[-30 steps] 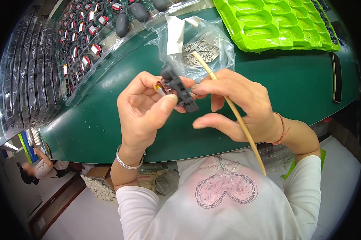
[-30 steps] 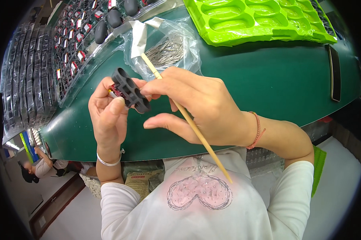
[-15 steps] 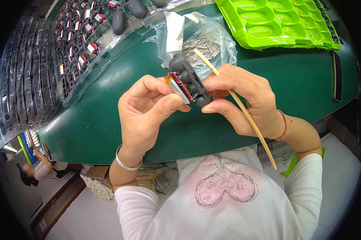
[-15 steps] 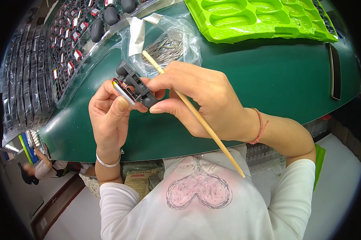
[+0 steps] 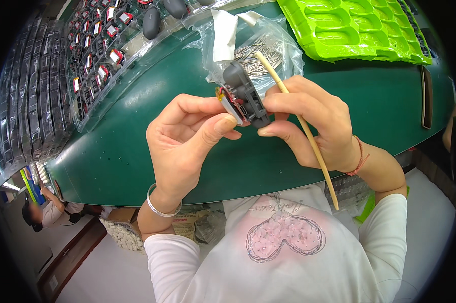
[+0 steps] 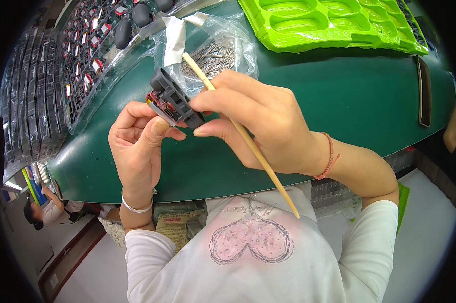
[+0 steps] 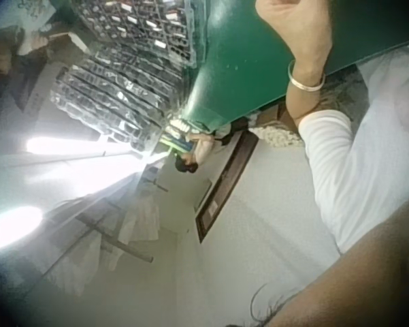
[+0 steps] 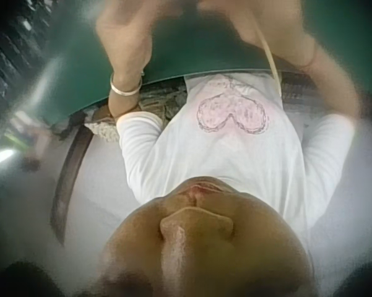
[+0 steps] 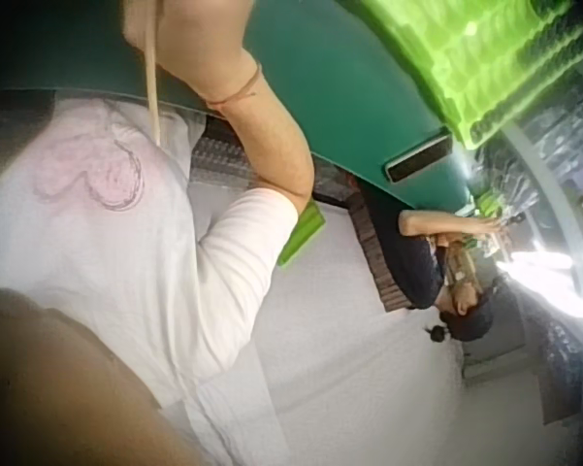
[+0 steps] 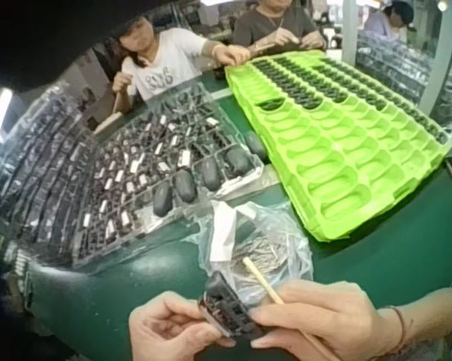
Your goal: The person assembles small electronic devices by inserting a battery into a gray casing and securing it with a black cover. They use a wooden stick to press internal components and ensure proper fit, repeating the process for multiple units on a green workbench.
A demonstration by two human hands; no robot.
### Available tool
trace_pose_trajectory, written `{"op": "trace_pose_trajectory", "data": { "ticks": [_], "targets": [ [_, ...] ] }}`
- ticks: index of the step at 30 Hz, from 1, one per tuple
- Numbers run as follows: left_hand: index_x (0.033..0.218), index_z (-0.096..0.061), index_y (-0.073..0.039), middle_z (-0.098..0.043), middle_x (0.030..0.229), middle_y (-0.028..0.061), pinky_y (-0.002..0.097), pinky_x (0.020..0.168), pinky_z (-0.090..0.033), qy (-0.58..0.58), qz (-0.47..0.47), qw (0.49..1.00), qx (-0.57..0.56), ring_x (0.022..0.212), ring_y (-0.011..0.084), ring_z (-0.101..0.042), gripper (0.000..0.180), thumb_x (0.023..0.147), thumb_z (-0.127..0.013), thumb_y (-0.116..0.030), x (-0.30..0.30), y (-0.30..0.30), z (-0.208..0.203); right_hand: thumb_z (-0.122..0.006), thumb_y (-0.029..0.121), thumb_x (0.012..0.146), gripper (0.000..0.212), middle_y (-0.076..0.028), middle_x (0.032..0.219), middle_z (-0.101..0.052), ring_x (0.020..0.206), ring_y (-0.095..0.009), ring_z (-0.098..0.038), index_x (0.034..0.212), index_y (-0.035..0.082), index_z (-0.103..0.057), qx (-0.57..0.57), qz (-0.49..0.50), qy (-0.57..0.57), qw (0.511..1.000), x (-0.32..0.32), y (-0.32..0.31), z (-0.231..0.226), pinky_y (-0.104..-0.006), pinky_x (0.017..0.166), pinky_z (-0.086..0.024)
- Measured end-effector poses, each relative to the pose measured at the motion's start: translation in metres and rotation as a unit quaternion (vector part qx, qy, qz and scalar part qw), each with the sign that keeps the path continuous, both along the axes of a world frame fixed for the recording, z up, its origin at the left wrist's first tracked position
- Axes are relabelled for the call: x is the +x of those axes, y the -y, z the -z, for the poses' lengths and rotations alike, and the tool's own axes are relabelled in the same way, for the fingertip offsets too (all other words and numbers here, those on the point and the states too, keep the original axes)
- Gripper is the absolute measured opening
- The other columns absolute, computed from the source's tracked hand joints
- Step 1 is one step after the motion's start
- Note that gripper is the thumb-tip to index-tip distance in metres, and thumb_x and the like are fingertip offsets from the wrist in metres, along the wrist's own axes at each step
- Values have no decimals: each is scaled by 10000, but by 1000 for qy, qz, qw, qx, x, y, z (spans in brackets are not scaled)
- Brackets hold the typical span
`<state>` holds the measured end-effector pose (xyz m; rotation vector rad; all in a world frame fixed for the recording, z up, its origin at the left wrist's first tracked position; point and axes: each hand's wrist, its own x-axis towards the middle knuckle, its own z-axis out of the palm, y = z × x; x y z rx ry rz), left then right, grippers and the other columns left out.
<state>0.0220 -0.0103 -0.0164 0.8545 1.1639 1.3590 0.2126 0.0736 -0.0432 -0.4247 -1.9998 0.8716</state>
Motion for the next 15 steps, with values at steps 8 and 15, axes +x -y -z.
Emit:
{"op": "trace_pose_trajectory", "data": {
  "ticks": [8,15],
  "targets": [
    [1135,-525,88,-651,1018,207,292,680,-589,55,31,997,-48,849,244,-677,301,878,-630,-29,4,-2,-1,-801,124,692,378,-98,838,-578,677,-215,-569,1020,22,-642,43,-31,23,998,7,4,-10,-288,552,-459],
    [1223,-481,87,-641,1043,202,299,706,-569,44,47,997,-50,861,234,-671,400,878,-635,-45,2,-2,-2,-760,102,742,337,-103,845,-564,706,-199,-544,1039,2,-637,19,-37,26,999,7,3,-10,-279,588,-454]
  ]
}}
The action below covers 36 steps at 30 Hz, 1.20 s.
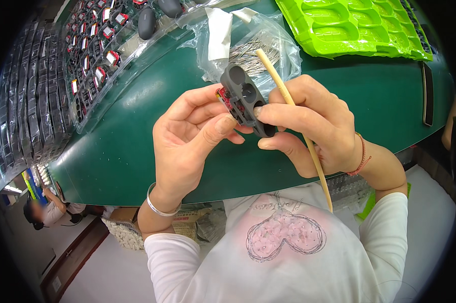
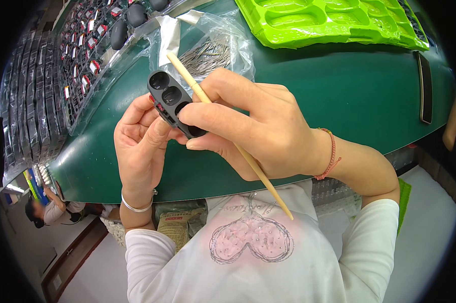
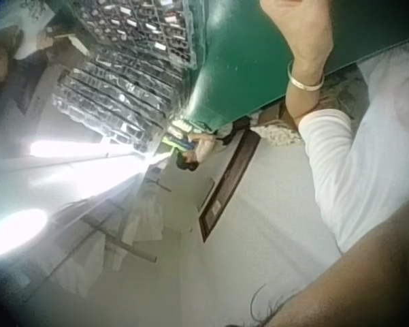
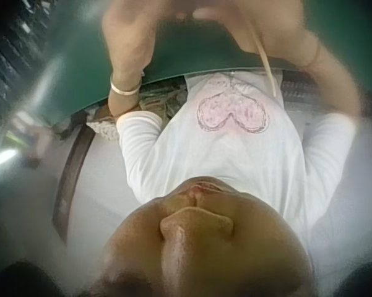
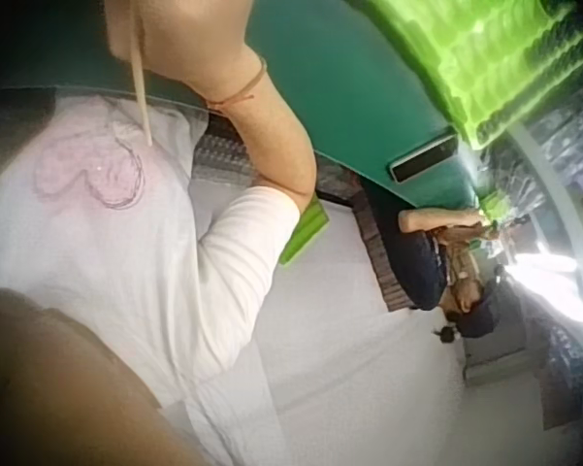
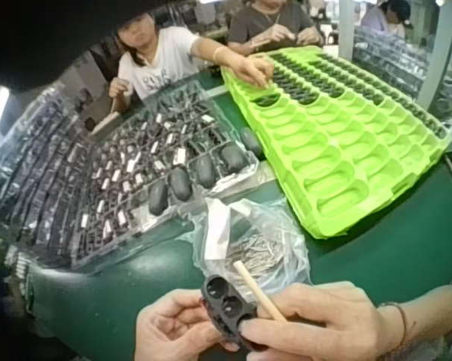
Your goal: The person assembles small electronic devices by inserting a battery into a gray casing and securing it with a black cover. They use a wooden stick to press internal components and ensure proper fit, repeating the process for multiple units on a green workbench.
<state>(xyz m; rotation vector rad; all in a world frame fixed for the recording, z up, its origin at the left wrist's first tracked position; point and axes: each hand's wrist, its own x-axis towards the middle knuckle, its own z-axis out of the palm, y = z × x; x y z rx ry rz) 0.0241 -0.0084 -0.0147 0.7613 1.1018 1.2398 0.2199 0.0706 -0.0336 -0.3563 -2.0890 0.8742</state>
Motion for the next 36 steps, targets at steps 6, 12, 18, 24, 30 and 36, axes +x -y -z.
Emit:
{"op": "trace_pose_trajectory", "data": {
  "ticks": [6,12,18,24,30,36],
  "targets": [
    [1291,-419,77,-629,996,153,279,756,-532,-5,0,1000,13,850,189,-641,461,888,-614,-31,3,0,1,-705,127,809,289,-109,854,-551,696,-187,-521,1052,-9,-630,-18,1,4,1000,-1,-2,-1,-278,587,-447],
    [1311,-399,75,-612,1003,144,262,749,-510,-3,-1,1000,9,831,149,-609,487,885,-609,-31,3,2,0,-668,160,847,280,-112,854,-550,695,-191,-510,1063,-11,-624,-20,0,12,1000,-1,-1,2,-281,598,-440],
    [1326,-393,60,-618,1021,129,259,701,-499,-12,-9,999,-34,780,141,-594,548,844,-611,-83,9,1,-8,-629,198,880,282,-124,857,-556,720,-204,-520,1069,-10,-609,-49,-7,18,999,-1,-3,0,-287,626,-443],
    [1327,-367,25,-619,970,115,263,695,-515,-8,-32,999,-16,772,138,-604,609,803,-659,-75,11,0,-6,-599,189,902,271,-133,879,-559,752,-209,-530,1080,-14,-616,-43,-27,3,999,-4,-7,1,-291,653,-449],
    [1293,-393,0,-622,955,125,265,694,-550,-43,-56,997,23,807,163,-644,569,789,-656,19,12,2,-6,-583,162,912,262,-134,908,-558,792,-204,-527,1097,-18,-626,-58,-22,4,998,-4,-7,0,-284,688,-448],
    [1258,-424,10,-638,963,148,270,710,-559,-85,-22,995,56,816,177,-658,505,804,-640,45,9,4,-2,-551,140,934,246,-143,932,-554,758,-170,-535,1099,-27,-625,-68,-27,-3,997,-2,-9,2,-258,647,-463]
  ]
}}
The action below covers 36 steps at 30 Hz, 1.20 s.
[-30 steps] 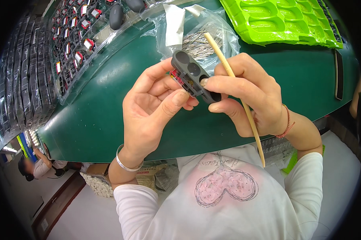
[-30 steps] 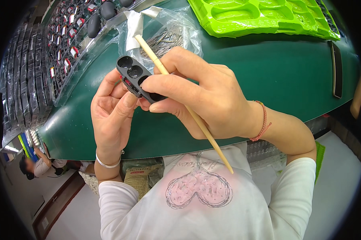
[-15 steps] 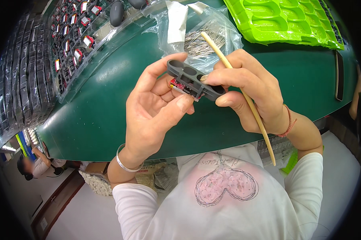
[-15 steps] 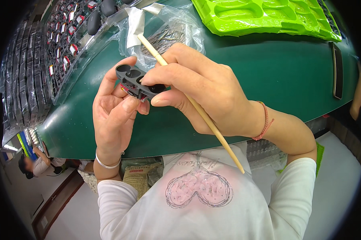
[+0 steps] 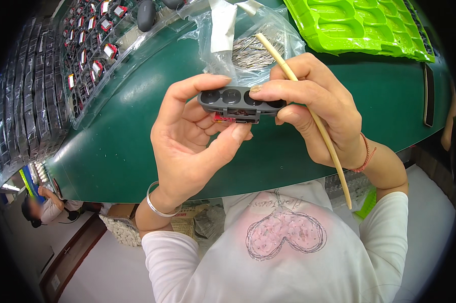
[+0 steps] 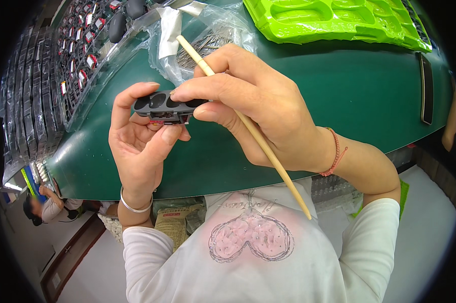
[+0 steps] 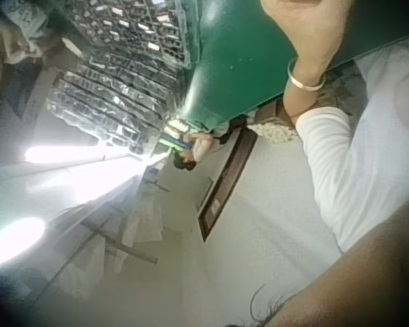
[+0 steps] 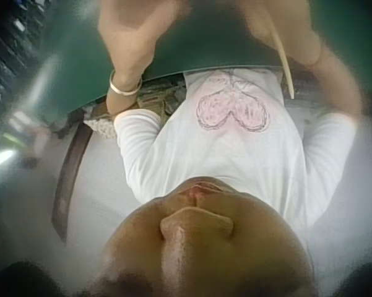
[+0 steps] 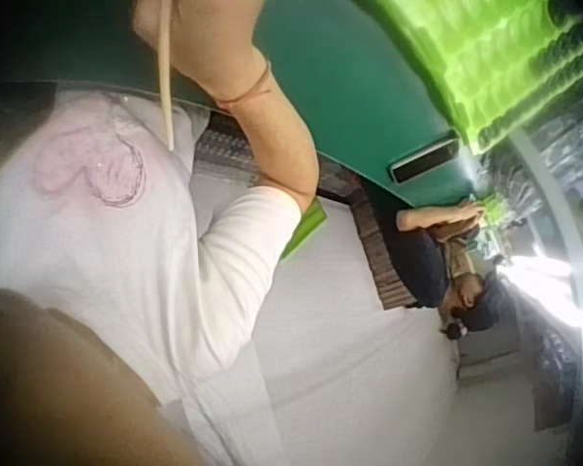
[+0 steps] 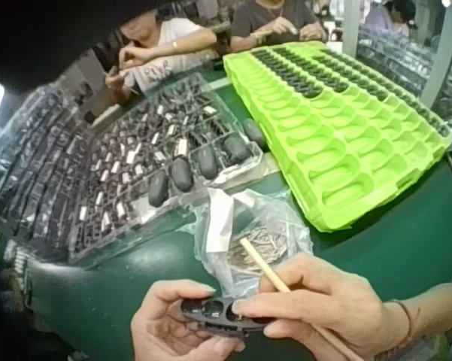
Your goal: The person assembles small electronic devices by inserting a battery into a gray casing and securing it with a black cover. They use a wooden stick to press internal components and ensure proper fit, repeating the process for multiple units on a green workbench.
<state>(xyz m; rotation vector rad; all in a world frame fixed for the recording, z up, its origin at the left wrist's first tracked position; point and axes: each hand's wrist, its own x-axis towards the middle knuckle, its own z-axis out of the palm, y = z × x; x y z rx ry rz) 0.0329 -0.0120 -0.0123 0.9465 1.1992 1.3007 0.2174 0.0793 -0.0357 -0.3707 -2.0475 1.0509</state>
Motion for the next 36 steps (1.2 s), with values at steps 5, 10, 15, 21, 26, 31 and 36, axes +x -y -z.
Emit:
{"op": "trace_pose_trajectory", "data": {
  "ticks": [5,10,15,21,26,31,36],
  "targets": [
    [1251,-416,46,-643,988,189,281,720,-578,27,-6,999,-35,878,219,-675,492,811,-635,30,3,0,-2,-489,123,968,236,-144,935,-548,673,-133,-539,1082,-36,-621,-46,-4,-3,999,0,1,-1,-226,574,-473],
    [1249,-416,75,-645,991,211,290,712,-586,46,-4,997,-69,876,235,-681,477,827,-625,0,5,0,-8,-471,131,977,238,-132,906,-567,650,-130,-535,1046,-46,-614,-79,-5,14,997,1,-1,-3,-228,562,-461],
    [1237,-425,92,-647,990,211,291,692,-593,53,-4,994,-93,847,242,-689,473,833,-638,-28,3,0,-10,-452,128,984,238,-125,905,-596,658,-136,-540,1042,-54,-594,-162,-14,17,986,2,1,-4,-244,585,-449],
    [1224,-432,89,-648,989,196,298,695,-599,65,-13,995,-77,844,248,-691,493,828,-680,-69,5,0,-9,-436,120,990,240,-132,913,-593,664,-138,-546,1052,-60,-582,-194,-17,28,981,3,2,-5,-243,598,-451],
    [1215,-435,89,-644,993,195,297,700,-600,65,-15,995,-77,846,253,-690,490,827,-684,-74,6,0,-9,-436,115,989,239,-125,892,-577,669,-136,-551,1052,-62,-585,-200,-13,27,979,2,2,-5,-240,599,-451],
    [1149,-457,75,-644,979,196,302,695,-601,73,-8,995,-73,836,253,-690,446,818,-705,-91,4,1,-8,-430,100,987,236,-120,876,-572,669,-132,-553,1045,-62,-591,-217,-16,39,975,2,3,-7,-238,600,-447],
    [1045,-474,47,-644,959,195,309,692,-601,81,1,995,-52,826,251,-691,372,808,-722,-96,3,3,-4,-433,100,986,235,-114,861,-571,667,-129,-550,1041,-60,-596,-215,-19,47,975,3,3,-6,-238,604,-444]
  ]
}}
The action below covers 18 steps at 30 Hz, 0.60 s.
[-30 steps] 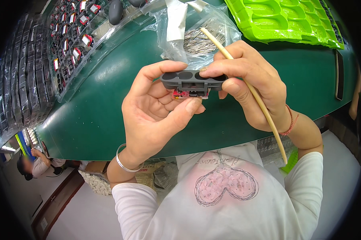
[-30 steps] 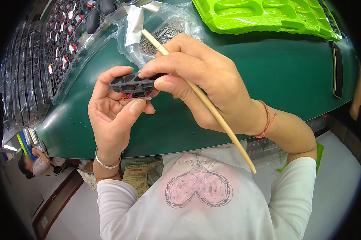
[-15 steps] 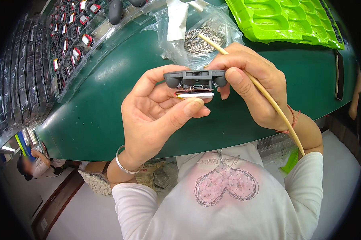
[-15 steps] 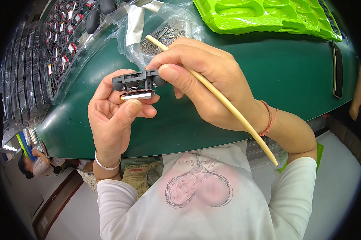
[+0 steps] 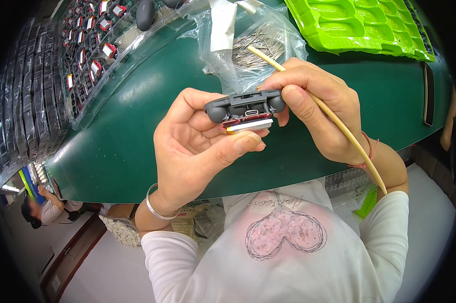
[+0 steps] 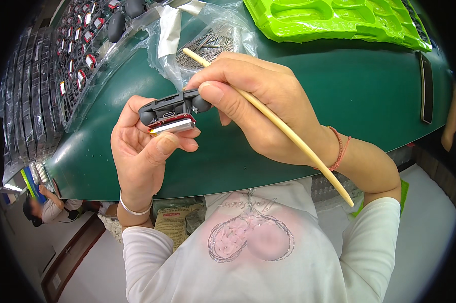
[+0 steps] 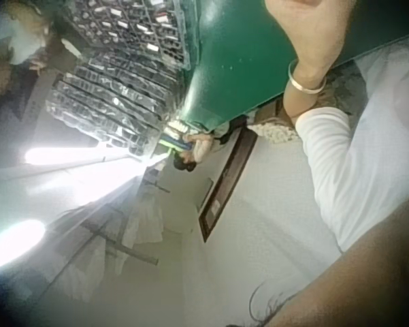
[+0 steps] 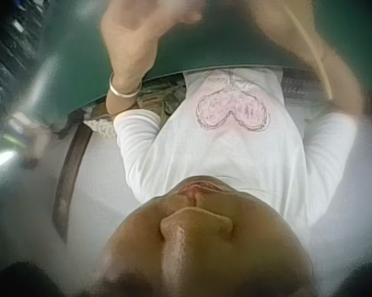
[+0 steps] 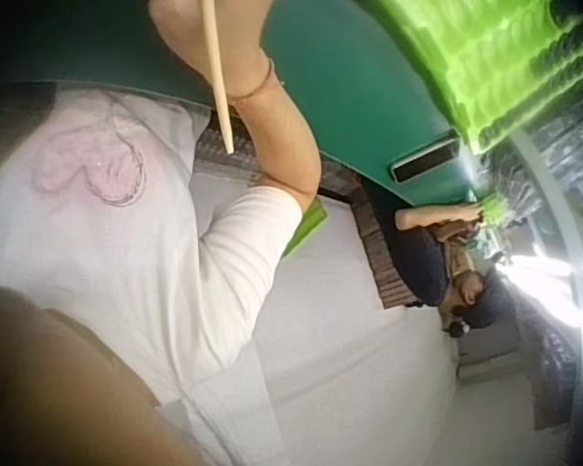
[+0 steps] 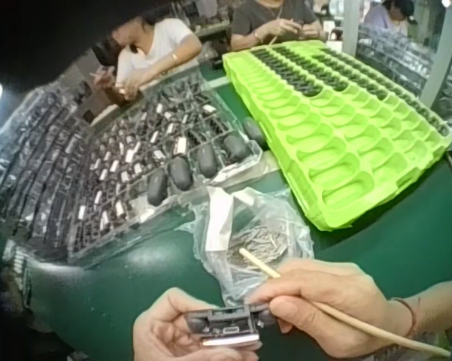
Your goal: The person assembles small electronic devices by inserting a battery into a gray casing and securing it with a black cover. They use a wooden stick to press internal components and ensure proper fit, repeating the process for multiple units on a green workbench.
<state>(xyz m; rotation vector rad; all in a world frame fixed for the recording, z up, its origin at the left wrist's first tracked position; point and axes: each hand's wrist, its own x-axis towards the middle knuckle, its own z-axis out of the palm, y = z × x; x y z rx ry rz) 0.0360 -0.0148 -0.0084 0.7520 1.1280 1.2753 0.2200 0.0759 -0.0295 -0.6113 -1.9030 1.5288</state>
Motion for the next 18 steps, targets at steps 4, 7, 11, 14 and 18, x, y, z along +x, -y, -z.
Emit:
{"op": "trace_pose_trajectory", "data": {
  "ticks": [4,7,11,14,18],
  "targets": [
    [1026,-471,38,-644,958,193,315,696,-602,1,0,1000,-5,830,255,-691,359,799,-725,-76,0,0,-1,-434,101,986,236,-113,856,-570,661,-127,-547,1043,-60,-597,0,-3,3,1000,0,0,1,-234,606,-441],
    [1028,-467,30,-642,969,191,327,715,-603,0,-6,1000,10,834,259,-689,360,781,-724,-16,1,0,0,-433,100,987,236,-112,858,-568,659,-126,-545,1043,-60,-597,3,0,-3,1000,-1,0,2,-231,605,-438],
    [1043,-465,22,-631,1000,184,341,767,-596,-88,15,992,89,874,256,-678,400,742,-724,76,-4,3,8,-453,112,980,234,-118,895,-575,676,-126,-551,1057,-60,-593,5,-7,-9,1000,0,-1,2,-230,617,-445],
    [1056,-470,19,-617,1016,167,339,801,-588,-191,33,969,155,920,242,-664,440,716,-737,102,-6,2,10,-492,101,960,226,-144,961,-575,744,-143,-565,1078,-69,-582,26,-19,-12,999,2,-2,2,-247,660,-468],
    [1090,-487,7,-585,1063,121,296,859,-544,-271,36,940,205,992,190,-621,507,682,-777,89,-4,3,12,-538,60,923,235,-191,1044,-560,885,-194,-571,1106,-85,-563,37,-21,-45,998,2,-2,2,-280,740,-490]
  ]
}}
